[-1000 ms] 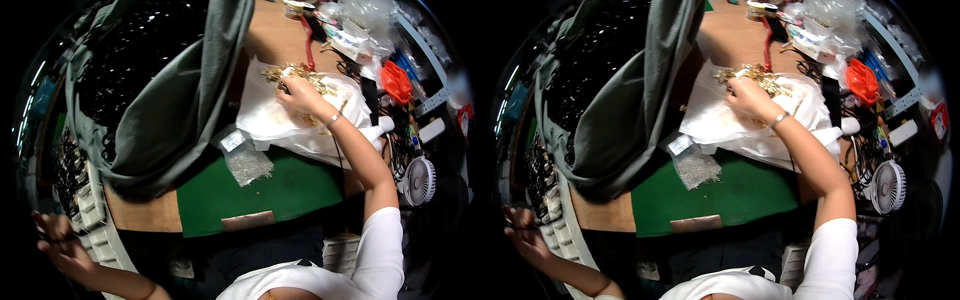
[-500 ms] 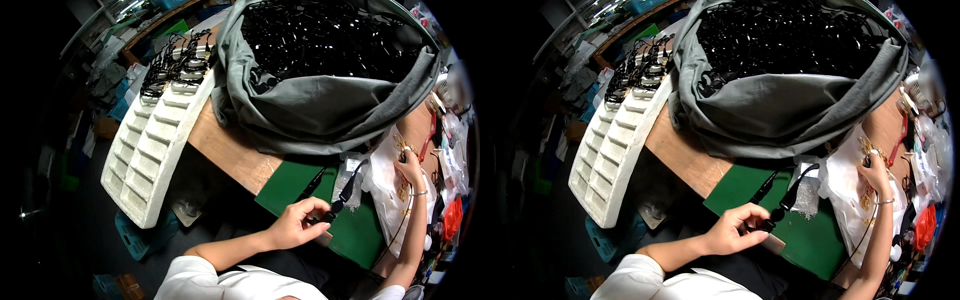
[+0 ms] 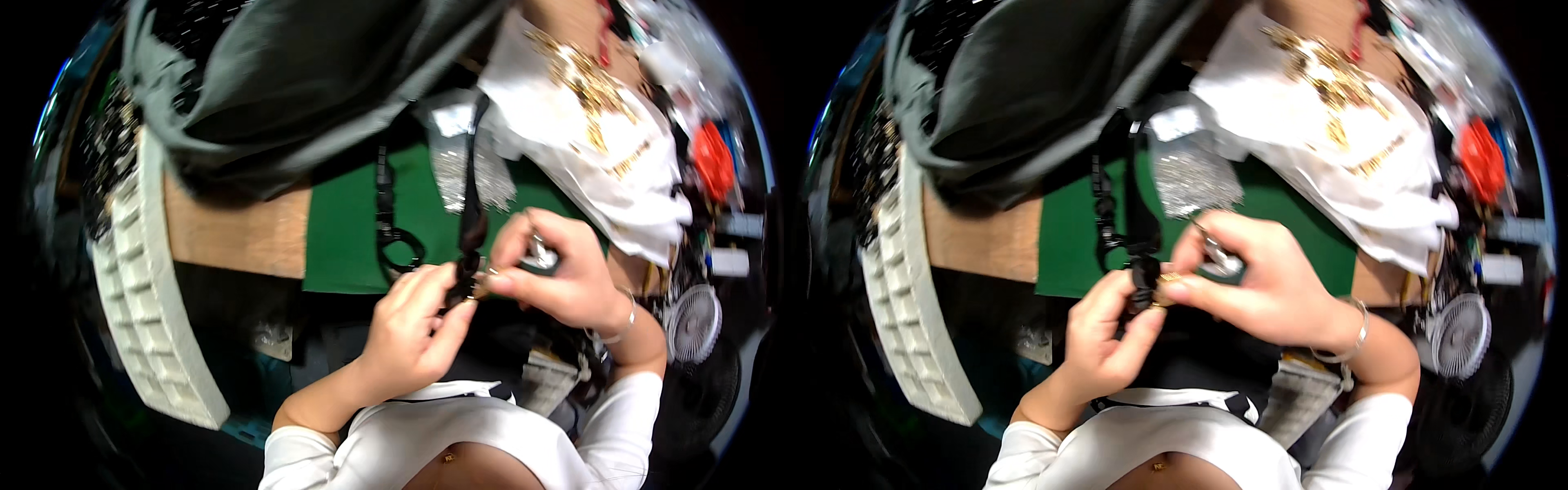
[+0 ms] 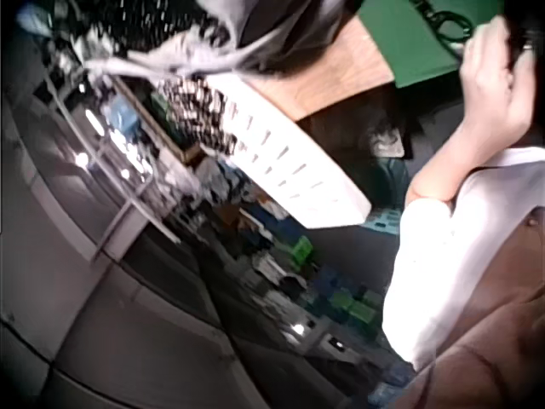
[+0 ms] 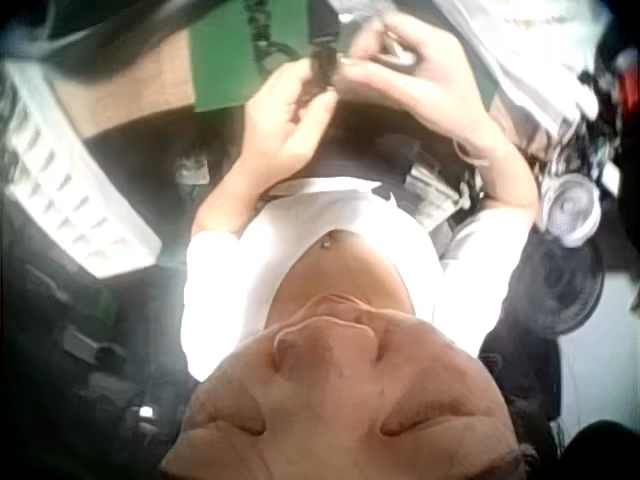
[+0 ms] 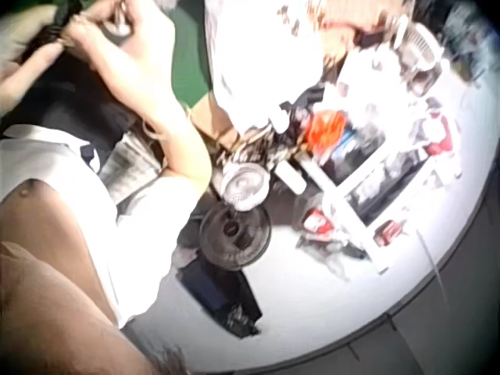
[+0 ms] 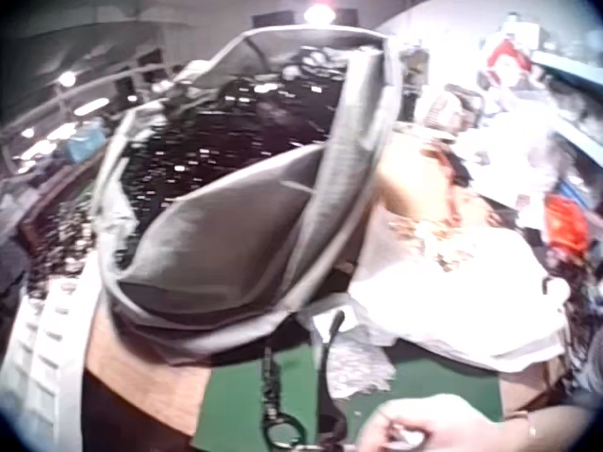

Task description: The person repeatedly picks up black-framed glasses and uses a screwdriver to tighten screws on the temples. They place the glasses on a green mat, adjust the frame, and continue the screwing process throughout the clip.

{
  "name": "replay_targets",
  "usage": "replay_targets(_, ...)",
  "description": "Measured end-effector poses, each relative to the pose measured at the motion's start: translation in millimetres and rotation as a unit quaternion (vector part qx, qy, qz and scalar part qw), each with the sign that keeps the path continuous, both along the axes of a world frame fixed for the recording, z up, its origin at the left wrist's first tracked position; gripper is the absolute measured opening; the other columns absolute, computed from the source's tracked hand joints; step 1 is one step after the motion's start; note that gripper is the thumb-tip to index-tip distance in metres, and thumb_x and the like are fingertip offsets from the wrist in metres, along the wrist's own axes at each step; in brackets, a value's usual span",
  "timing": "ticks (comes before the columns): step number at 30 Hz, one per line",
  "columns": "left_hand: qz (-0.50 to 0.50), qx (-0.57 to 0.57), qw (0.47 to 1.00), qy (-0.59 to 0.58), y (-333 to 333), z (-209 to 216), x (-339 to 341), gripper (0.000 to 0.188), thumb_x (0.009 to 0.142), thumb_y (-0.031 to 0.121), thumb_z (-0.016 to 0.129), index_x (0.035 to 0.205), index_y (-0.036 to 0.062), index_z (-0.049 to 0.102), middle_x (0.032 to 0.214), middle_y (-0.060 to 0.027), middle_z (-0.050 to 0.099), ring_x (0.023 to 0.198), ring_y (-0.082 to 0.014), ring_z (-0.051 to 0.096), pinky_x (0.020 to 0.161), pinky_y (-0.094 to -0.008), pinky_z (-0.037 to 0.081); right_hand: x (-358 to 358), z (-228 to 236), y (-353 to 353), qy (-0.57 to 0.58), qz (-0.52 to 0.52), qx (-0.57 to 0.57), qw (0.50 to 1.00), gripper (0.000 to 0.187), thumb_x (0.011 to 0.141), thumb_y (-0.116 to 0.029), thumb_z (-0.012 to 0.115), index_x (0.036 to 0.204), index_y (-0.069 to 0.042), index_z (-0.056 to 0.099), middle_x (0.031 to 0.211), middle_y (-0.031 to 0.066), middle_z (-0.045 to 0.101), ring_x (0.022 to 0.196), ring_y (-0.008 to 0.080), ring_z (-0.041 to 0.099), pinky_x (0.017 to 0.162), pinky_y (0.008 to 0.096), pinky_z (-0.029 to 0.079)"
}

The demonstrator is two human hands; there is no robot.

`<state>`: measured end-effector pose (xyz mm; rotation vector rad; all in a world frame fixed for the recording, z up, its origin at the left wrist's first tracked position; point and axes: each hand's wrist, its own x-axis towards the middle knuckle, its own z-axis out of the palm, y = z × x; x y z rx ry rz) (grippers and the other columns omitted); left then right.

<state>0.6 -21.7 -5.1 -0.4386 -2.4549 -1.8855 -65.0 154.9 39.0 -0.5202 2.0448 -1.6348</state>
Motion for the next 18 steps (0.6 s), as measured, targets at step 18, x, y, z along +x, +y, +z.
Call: replay_targets(18, 0.032, 0.021, 0.998, -0.053, 9.9, 7.9, 7.8, 0.03, 0.068, -0.004, 0.059, 0.098, -0.0019, 0.057, 0.078, -0.0075, 0.062, 0.057, -0.0145, 0.053, 0.053, -0.0224, 0.042, 10.9, -6.2, -4.5, -0.058, -0.034, -0.109, 0.992, 0.014, 0.075, -0.006, 0.065, 0.078, -0.001, 0.053, 0.073, 0.003, 0.054, 0.062, 0.006, 0.051, 0.054, 0.0191, 0.039)
